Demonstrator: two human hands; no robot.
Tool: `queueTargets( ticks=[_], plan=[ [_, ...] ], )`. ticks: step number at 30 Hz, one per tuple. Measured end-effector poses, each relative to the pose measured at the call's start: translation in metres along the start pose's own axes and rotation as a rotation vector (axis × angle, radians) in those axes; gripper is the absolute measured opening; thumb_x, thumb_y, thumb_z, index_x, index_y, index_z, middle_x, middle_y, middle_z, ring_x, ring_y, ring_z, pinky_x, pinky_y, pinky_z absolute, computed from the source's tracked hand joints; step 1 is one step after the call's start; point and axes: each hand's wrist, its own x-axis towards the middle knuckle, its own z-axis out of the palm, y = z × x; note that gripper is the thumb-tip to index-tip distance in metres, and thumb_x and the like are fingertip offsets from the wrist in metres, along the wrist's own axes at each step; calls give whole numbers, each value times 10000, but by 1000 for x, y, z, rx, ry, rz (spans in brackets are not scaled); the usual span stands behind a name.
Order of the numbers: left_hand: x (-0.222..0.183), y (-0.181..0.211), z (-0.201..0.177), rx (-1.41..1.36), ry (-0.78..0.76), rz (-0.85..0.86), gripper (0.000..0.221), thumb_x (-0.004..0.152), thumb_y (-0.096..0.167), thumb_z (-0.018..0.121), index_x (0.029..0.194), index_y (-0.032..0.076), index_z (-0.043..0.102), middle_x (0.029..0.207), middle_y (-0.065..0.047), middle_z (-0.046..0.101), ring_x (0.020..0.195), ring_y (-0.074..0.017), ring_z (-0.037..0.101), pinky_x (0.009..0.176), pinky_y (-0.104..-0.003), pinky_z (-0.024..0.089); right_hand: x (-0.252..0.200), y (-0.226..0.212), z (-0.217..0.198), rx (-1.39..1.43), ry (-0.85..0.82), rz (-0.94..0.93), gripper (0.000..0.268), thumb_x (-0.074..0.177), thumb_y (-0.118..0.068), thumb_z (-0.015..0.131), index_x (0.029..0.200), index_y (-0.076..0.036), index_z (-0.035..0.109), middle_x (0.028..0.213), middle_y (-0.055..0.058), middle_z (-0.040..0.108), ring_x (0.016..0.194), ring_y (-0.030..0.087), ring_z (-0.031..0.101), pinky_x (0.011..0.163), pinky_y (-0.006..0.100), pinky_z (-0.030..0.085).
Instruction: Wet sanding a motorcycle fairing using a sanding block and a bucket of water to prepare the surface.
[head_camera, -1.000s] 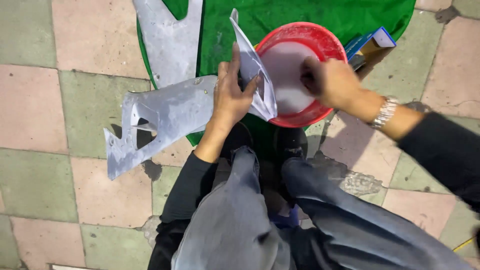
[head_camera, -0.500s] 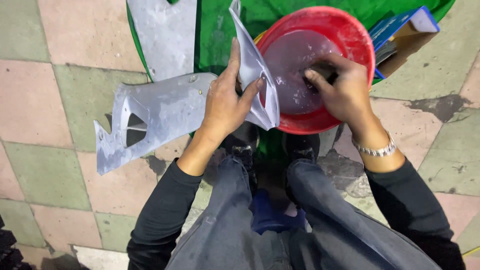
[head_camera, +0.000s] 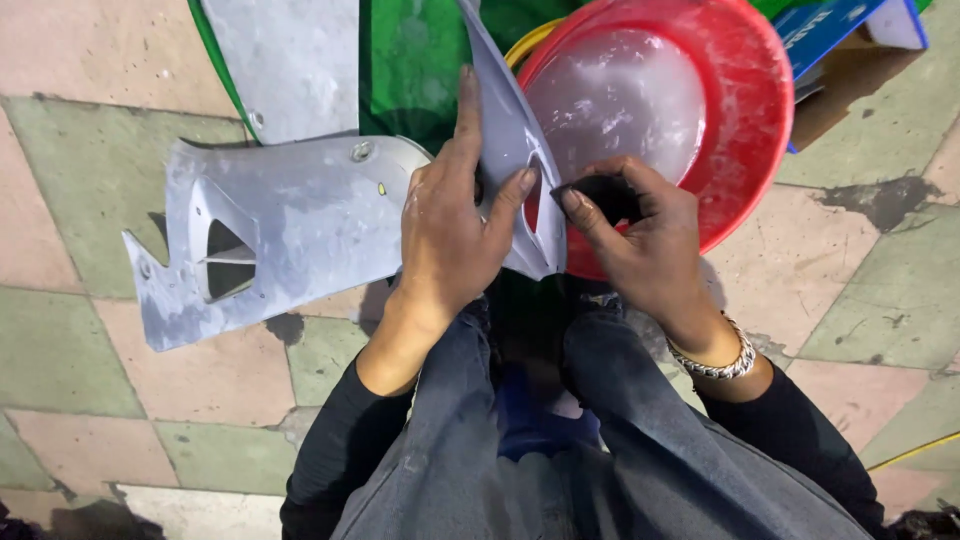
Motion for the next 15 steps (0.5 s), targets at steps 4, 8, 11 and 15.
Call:
queueTargets(
  ticks=[4,8,11,15],
  plan=[
    [2,0,0,-19,-3,1,745,1142,405,569,1662,113,124,1755,-56,241,1531,-286,606,1162,-445,533,2,-4,6,-113,70,-93,127,1013,-81,730,1028,23,660,955,116,712,848,200,679,769,293,555],
    [5,-3,-1,-10,-1,4,759,1130,383,591,1661,98,128,1757,-73,247,1446,-283,680,1122,-435,547,10,-1,15,-231,140,-235,83,1019,-4,721,1018,48,658,935,135,709,801,223,677,731,310,557],
    [2,-5,0,-18,21,14,751,1136,381,585,1661,101,127,1753,-80,271,1483,-291,657,1127,-440,555,6,-2,18,-270,162,-245,83,1022,-8,729,1020,34,658,908,114,704,758,198,664,700,298,540],
    [4,-6,0,12,28,-5,757,1122,425,557,1653,153,91,1674,-63,482,1330,-230,694,1095,-442,509,6,3,21,-359,196,-233,113,1017,-63,760,1023,14,678,904,86,730,756,185,691,700,288,531]
  ],
)
